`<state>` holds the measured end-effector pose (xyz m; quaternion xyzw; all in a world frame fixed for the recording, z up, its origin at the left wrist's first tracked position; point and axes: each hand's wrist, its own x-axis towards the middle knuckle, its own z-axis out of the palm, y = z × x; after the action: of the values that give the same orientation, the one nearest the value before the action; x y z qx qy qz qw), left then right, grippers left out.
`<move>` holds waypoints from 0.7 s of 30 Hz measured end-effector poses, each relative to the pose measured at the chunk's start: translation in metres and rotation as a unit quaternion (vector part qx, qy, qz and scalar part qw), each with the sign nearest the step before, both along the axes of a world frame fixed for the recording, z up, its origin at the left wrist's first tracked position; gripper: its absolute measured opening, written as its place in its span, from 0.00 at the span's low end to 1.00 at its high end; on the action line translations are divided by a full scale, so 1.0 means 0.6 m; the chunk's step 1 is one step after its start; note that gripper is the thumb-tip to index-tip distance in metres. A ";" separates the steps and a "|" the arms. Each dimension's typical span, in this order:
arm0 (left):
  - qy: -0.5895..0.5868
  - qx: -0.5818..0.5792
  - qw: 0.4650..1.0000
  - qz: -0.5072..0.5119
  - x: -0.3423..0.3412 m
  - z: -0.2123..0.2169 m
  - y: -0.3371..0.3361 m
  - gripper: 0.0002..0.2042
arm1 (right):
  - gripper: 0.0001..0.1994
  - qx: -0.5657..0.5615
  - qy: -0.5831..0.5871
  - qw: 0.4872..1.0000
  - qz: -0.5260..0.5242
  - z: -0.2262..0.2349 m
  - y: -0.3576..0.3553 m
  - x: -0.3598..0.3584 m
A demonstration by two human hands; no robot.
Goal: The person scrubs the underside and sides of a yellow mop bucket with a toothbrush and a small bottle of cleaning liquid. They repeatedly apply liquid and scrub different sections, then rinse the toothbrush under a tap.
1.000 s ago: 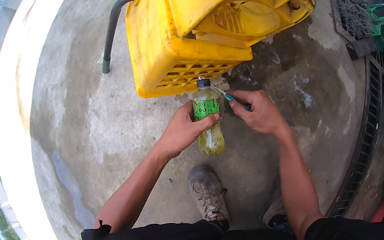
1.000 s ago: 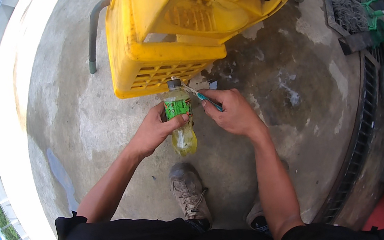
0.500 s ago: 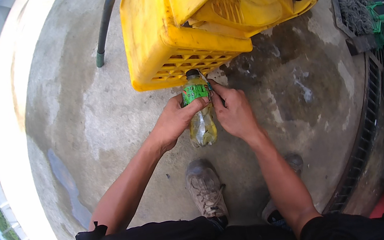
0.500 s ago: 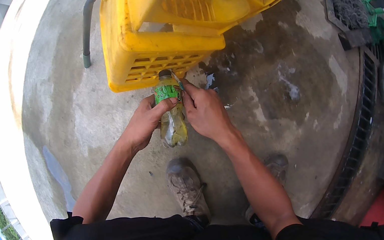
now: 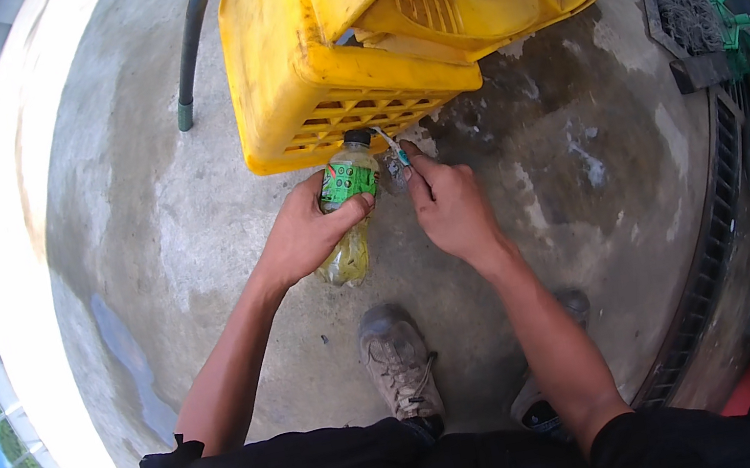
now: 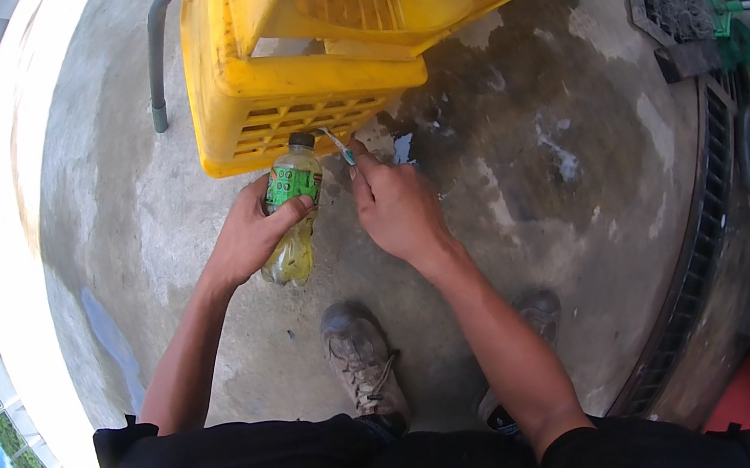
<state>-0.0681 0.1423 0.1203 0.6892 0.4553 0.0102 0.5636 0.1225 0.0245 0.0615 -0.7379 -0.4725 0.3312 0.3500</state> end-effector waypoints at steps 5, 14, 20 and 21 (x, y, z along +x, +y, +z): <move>-0.040 0.069 0.997 -0.013 -0.019 -0.031 -0.005 0.32 | 0.22 -0.003 -0.009 0.999 -0.050 0.005 -0.001 -0.057; -0.091 0.059 0.994 -0.001 -0.033 -0.061 -0.027 0.35 | 0.26 0.007 -0.101 0.994 -0.035 -0.014 0.008 -0.051; -0.092 0.075 0.992 -0.030 -0.041 -0.083 -0.038 0.32 | 0.34 -0.049 -0.185 0.981 0.005 -0.017 0.005 -0.057; -0.087 0.075 0.993 -0.035 -0.040 -0.085 -0.040 0.32 | 0.31 -0.048 -0.200 0.979 0.000 -0.017 -0.002 -0.058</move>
<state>-0.0923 0.1185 0.0694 0.7416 0.3779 0.0850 0.5477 0.0874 0.0236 0.0514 -0.8052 -0.5165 0.1993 0.2123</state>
